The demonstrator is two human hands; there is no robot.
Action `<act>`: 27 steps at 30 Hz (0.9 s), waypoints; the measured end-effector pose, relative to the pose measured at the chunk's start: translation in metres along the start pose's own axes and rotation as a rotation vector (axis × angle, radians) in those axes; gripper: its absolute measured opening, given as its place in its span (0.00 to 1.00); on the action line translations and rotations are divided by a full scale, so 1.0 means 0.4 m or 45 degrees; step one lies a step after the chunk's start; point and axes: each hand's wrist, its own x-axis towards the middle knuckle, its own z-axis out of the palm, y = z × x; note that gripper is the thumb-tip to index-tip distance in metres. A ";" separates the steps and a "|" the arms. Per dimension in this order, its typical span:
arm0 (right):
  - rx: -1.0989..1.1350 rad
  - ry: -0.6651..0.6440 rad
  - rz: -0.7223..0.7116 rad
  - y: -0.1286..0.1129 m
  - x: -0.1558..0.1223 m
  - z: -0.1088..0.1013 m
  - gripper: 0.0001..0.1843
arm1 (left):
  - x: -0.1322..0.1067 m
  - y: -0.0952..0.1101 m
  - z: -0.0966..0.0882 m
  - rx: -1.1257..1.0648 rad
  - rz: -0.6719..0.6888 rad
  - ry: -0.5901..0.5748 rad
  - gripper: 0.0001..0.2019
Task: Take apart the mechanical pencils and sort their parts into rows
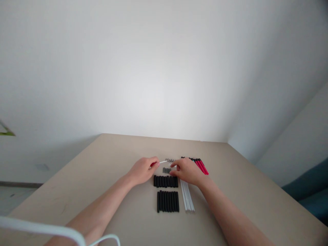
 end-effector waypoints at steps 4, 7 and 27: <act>-0.016 -0.050 -0.004 -0.003 0.001 -0.001 0.12 | -0.001 -0.001 0.001 -0.018 -0.011 -0.009 0.15; -0.026 -0.054 -0.007 -0.002 0.001 -0.004 0.10 | -0.003 -0.001 0.001 -0.019 -0.009 -0.006 0.15; 0.274 0.373 -0.190 -0.015 -0.005 -0.009 0.11 | 0.000 -0.006 0.001 0.015 0.018 -0.004 0.14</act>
